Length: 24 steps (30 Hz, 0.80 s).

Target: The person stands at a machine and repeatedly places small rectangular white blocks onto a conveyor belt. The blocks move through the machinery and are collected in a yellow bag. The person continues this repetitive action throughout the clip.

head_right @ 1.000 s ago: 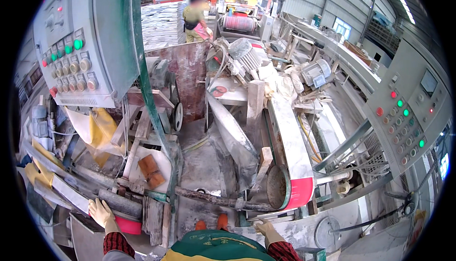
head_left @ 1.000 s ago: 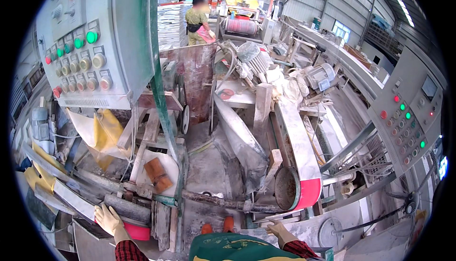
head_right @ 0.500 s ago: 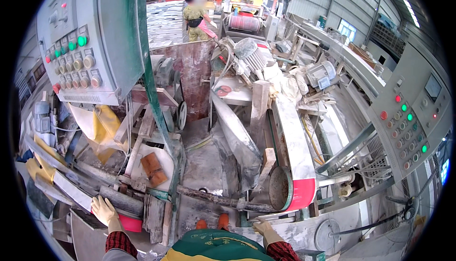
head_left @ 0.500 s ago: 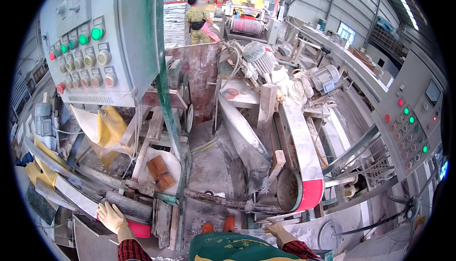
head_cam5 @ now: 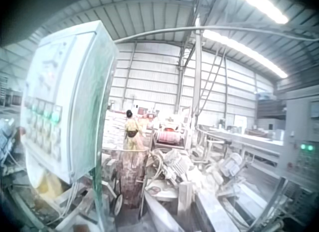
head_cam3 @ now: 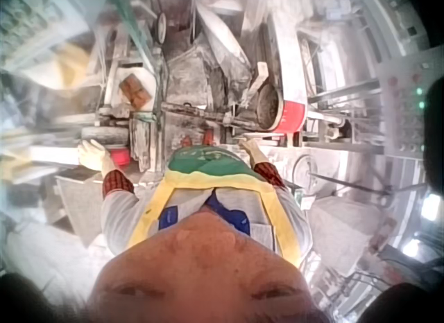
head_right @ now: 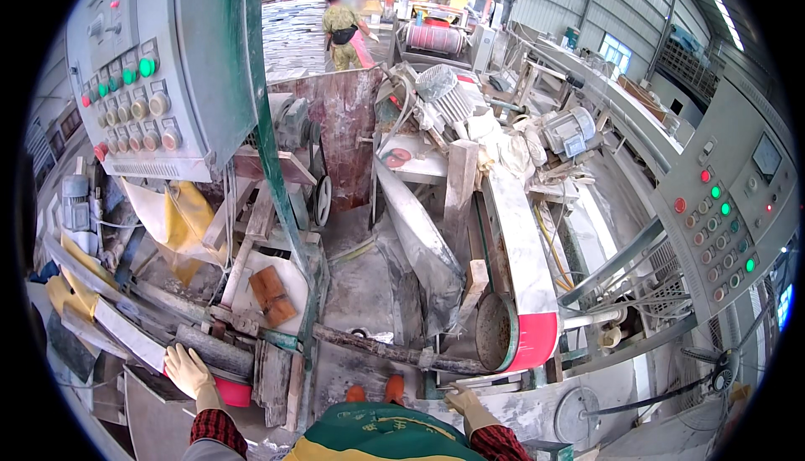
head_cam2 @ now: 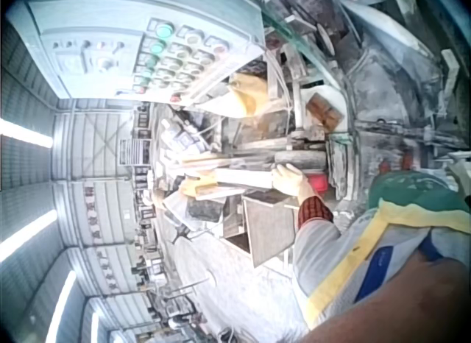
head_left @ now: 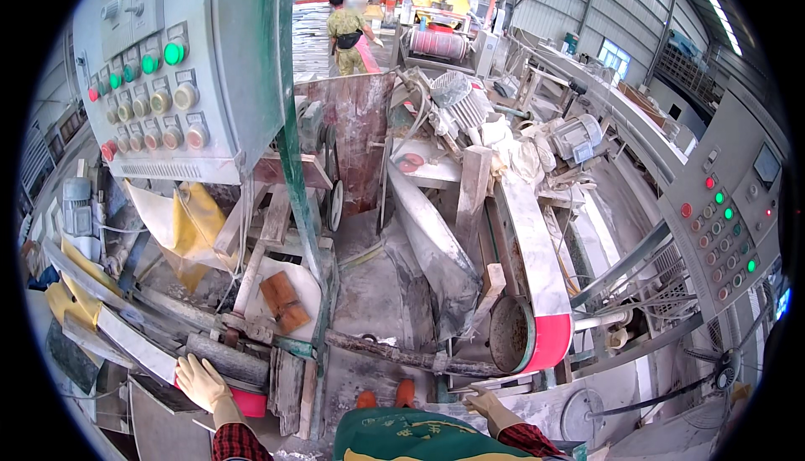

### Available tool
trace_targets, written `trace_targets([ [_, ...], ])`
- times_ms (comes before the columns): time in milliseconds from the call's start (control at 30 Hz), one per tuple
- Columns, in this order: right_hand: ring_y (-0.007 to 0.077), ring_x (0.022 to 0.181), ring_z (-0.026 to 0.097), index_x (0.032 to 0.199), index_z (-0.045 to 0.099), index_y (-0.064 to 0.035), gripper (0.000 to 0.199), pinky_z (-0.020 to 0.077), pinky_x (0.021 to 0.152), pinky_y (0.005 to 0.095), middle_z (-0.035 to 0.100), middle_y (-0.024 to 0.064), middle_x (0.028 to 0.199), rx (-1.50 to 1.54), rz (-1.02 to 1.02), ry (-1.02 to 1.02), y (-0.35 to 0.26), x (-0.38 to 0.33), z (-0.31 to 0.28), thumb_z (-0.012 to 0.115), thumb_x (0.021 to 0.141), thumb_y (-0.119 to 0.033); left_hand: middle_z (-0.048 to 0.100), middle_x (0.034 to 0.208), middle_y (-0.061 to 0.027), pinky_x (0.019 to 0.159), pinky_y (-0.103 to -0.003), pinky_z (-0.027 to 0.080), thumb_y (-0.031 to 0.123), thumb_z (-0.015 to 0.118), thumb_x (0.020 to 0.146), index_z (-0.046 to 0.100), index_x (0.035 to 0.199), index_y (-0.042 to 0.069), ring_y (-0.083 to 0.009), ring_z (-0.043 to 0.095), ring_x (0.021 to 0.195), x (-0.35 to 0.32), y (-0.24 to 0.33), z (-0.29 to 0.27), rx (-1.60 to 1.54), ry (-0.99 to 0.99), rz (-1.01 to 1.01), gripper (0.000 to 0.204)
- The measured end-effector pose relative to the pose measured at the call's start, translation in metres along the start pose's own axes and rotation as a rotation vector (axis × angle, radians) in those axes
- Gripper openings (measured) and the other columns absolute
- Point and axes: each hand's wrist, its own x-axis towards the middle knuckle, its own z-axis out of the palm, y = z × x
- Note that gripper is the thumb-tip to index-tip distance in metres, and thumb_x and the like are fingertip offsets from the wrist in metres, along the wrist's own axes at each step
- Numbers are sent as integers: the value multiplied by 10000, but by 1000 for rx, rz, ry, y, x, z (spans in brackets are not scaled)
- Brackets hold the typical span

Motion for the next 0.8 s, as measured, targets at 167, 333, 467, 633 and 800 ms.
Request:
trace_targets([
  [167,242,778,659,1386,340,-42,596,545,673,318,653,202,957,25,53,-35,-14,-12,3,543,832,-129,464,1327,-125,1043,-427,281,320,444,909,520,1217,62,-330,388,1234,-4,2,1,14,-9,-14,408],
  [333,249,752,660,1378,351,-45,581,549,673,325,652,209,959,9,37,-46,-12,-11,4,545,838,-135,470,1317,-141,1043,-428,278,308,457,904,521,1205,50,-346,386,1234,-7,7,-4,-7,8,-9,401],
  [467,250,744,660,1380,351,-54,586,550,678,325,651,214,954,-15,29,-45,-2,-4,4,545,834,-142,475,1313,-139,1047,-425,277,303,457,904,517,1208,46,-348,387,1236,-9,12,-9,-13,3,-5,403],
  [633,258,760,659,1382,350,-58,595,550,694,325,652,214,951,-33,55,-69,-6,0,7,548,828,-143,456,1325,-178,1045,-442,282,289,547,862,490,1253,42,-369,389,1235,-11,2,5,-115,48,-30,466],
  [800,268,801,655,1384,348,-60,603,549,705,338,641,221,983,-164,30,-92,-10,7,5,572,832,-152,402,1355,-236,1041,-459,289,299,642,806,399,1341,43,-402,374,1241,10,-9,-8,-180,211,-45,641],
])
